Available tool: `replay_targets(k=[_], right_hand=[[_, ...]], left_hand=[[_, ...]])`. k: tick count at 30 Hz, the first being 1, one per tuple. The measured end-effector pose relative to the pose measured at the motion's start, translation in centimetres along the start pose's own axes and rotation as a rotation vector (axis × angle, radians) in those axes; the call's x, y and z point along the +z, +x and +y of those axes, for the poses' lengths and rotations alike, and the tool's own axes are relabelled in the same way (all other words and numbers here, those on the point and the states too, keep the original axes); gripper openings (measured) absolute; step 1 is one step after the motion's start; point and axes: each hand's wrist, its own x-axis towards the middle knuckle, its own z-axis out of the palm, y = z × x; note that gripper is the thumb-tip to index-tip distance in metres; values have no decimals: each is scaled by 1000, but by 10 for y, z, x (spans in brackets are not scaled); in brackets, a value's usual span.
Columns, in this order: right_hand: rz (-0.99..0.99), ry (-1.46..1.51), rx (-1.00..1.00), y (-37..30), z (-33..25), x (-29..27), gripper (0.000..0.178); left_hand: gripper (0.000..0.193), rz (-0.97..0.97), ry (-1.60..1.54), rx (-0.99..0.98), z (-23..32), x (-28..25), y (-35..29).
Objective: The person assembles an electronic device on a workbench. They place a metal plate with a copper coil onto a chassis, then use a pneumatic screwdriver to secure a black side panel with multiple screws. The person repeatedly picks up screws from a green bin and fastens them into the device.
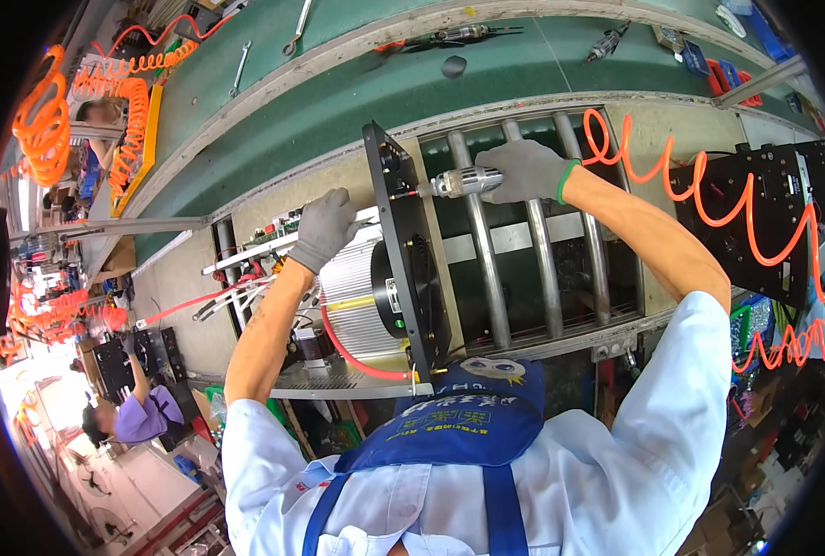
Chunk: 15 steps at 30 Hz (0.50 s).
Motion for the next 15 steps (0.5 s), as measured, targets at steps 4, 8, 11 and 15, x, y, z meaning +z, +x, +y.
replay_targets(k=[4,8,11,15], right_hand=[[-39,17,37,1,0,-2,43],[-30,18,30,1,-2,-2,42],[-37,22,30,2,-1,-1,42],[-27,17,27,2,0,1,41]], left_hand=[[23,-6,1,-2,0,0,1],[22,5,-7,2,1,-1,0],[22,-6,11,0,2,-3,0],[22,17,-1,14,1,-2,1]])
